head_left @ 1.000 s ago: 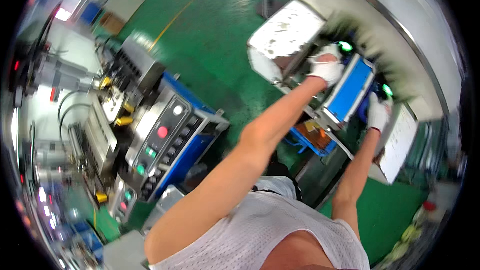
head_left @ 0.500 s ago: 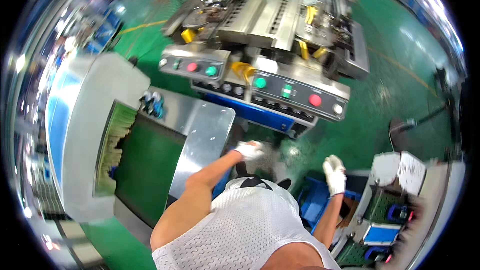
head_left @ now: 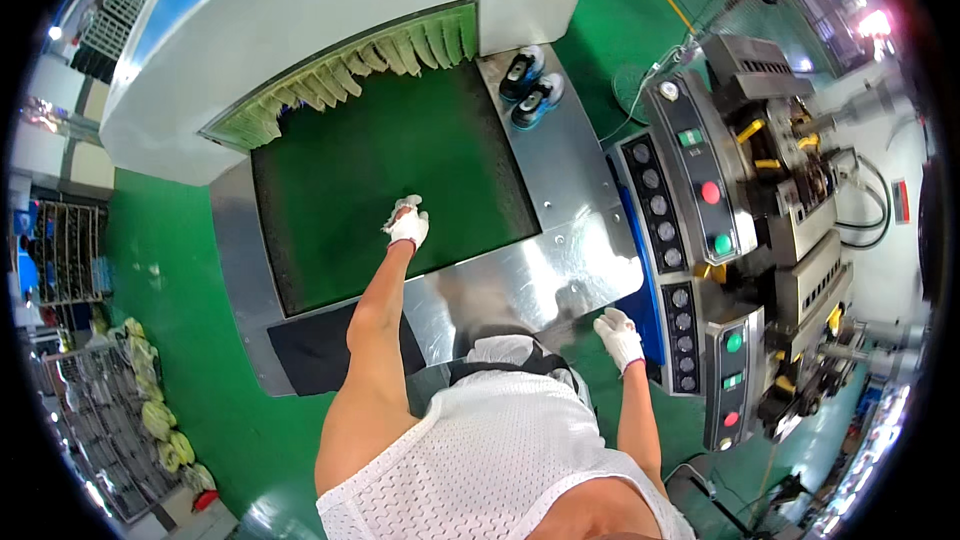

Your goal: The person repeatedly picks up blue and black sneakers from a conveyor belt and places them into a shoe assembly machine. They operate the machine controls to process the shoes, then remove the finished pairs and place them into a blue bin. The cycle of picking, processing, and binning continues throughout the clip.

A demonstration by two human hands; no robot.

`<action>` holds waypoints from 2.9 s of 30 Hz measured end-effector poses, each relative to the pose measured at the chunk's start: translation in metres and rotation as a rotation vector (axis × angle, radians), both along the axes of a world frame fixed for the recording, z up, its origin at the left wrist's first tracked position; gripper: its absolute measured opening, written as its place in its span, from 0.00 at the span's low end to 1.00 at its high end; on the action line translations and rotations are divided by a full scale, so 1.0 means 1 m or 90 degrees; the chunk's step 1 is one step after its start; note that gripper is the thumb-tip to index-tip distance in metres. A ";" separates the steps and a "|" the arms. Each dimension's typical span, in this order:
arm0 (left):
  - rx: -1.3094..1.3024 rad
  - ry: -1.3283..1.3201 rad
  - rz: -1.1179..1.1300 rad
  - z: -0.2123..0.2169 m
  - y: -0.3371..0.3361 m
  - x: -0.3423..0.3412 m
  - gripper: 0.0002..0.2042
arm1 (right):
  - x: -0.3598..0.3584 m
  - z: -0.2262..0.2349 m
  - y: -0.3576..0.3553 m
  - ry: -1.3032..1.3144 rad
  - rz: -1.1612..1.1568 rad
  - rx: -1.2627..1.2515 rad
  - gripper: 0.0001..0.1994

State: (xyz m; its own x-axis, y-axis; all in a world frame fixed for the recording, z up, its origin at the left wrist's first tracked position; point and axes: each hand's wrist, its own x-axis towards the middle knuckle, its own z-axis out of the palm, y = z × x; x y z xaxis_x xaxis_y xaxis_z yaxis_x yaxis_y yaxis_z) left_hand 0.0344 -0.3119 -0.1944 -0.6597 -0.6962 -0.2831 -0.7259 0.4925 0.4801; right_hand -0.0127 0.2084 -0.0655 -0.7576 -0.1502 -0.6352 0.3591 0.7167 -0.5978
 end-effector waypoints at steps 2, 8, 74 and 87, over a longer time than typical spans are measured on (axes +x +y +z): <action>-0.029 0.025 0.014 -0.008 -0.018 -0.011 0.21 | -0.027 -0.006 -0.036 -0.029 0.103 0.084 0.32; -0.270 0.212 0.017 -0.034 -0.153 -0.047 0.21 | -0.072 -0.056 -0.135 0.042 0.392 0.289 0.32; 0.412 0.360 -0.974 0.286 0.834 -0.249 0.32 | 0.142 0.172 0.245 0.458 -0.998 -0.775 0.23; 0.055 0.182 -0.884 0.205 0.985 -0.353 0.30 | 0.173 0.148 0.281 0.470 -1.193 -0.623 0.29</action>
